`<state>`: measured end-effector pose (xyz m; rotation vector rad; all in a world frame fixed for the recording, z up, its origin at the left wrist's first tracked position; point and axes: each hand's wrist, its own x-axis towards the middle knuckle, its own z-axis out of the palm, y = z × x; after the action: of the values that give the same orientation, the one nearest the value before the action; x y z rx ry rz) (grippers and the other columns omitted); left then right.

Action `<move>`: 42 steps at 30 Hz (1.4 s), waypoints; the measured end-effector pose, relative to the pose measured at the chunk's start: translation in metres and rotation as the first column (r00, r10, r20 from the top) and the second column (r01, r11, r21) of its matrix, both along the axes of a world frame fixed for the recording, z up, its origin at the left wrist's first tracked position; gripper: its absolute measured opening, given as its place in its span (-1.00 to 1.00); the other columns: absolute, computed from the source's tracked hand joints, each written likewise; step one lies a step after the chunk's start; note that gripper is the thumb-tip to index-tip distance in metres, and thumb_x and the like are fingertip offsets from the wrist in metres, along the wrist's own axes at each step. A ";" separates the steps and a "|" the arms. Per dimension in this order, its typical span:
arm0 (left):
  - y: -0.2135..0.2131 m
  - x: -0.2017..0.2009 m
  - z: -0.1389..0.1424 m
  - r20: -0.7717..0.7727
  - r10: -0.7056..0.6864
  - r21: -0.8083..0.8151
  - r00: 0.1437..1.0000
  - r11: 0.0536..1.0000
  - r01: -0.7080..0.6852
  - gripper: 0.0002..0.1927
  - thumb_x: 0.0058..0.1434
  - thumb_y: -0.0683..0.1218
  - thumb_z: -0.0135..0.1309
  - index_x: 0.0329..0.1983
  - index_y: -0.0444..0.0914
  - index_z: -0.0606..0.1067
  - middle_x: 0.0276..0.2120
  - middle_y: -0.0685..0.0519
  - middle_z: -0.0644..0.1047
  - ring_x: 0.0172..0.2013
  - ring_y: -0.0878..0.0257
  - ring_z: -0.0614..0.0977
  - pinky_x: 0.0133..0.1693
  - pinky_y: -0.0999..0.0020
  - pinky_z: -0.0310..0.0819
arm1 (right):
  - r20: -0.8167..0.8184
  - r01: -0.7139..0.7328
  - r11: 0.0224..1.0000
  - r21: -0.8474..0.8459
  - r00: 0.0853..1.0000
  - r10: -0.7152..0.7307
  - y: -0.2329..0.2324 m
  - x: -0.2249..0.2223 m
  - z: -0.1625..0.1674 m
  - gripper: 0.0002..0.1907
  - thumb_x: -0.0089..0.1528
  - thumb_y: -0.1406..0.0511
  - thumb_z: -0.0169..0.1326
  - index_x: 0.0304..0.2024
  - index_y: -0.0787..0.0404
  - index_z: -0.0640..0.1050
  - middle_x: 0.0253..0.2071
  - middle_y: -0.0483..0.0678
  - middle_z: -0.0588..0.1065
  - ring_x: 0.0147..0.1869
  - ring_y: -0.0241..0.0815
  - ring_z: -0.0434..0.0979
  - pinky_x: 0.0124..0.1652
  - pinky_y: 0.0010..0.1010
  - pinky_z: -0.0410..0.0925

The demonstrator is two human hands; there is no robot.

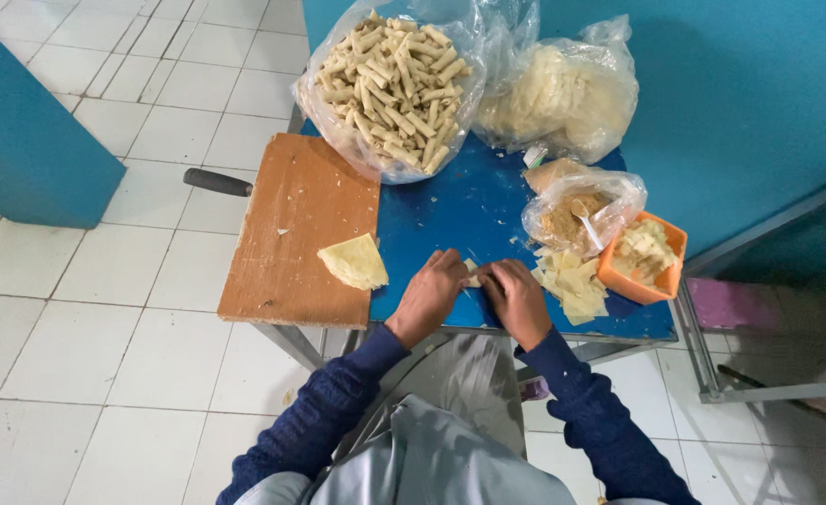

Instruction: The person sits at a small table and rolls flat dough pieces by hand into tight cylinders, placing each finished roll onto a growing pile beside a large bag of completed rolls. They occasionally use a spoon to scoop brown powder from a plastic bag and work pieces of dough from an orange container.

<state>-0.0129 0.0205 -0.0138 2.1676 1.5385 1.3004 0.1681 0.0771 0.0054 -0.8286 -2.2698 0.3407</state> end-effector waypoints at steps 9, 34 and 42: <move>0.010 -0.003 0.006 0.086 -0.041 -0.056 0.995 0.997 0.046 -0.95 0.16 -0.30 0.05 -0.32 -0.32 0.44 -0.26 -0.12 0.46 -0.14 -0.17 0.48 -0.13 0.00 0.38 | 0.011 -0.066 0.996 0.057 0.998 0.065 -0.003 0.000 0.005 -0.82 0.20 0.45 0.12 -0.15 0.23 0.63 -0.17 0.00 0.57 -0.04 0.07 0.53 -0.09 -0.17 0.42; 0.014 -0.007 0.010 0.144 -0.063 -0.032 0.988 0.997 0.069 -0.92 0.17 -0.31 0.04 -0.27 -0.34 0.46 -0.19 -0.13 0.44 -0.12 -0.16 0.53 -0.12 0.04 0.45 | 0.011 0.003 0.997 -0.071 1.000 -0.003 0.001 -0.001 0.011 -0.84 0.17 0.34 0.26 -0.20 0.23 0.63 -0.26 0.01 0.56 -0.17 0.00 0.57 -0.22 -0.20 0.41; -0.001 -0.008 0.020 0.150 -0.098 -0.025 0.984 0.994 0.103 -0.83 0.14 -0.27 0.13 -0.21 -0.35 0.44 -0.18 -0.15 0.40 -0.11 -0.19 0.50 -0.14 0.00 0.40 | 0.043 -0.038 0.981 0.188 0.999 0.031 0.003 -0.006 0.005 -0.93 0.20 0.39 0.22 -0.27 0.24 0.60 -0.26 0.02 0.49 -0.12 0.07 0.47 -0.13 -0.15 0.38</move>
<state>-0.0209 0.0197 0.0066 2.0491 1.3665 1.3609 0.1618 0.0804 0.0100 -0.7046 -2.3136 0.1220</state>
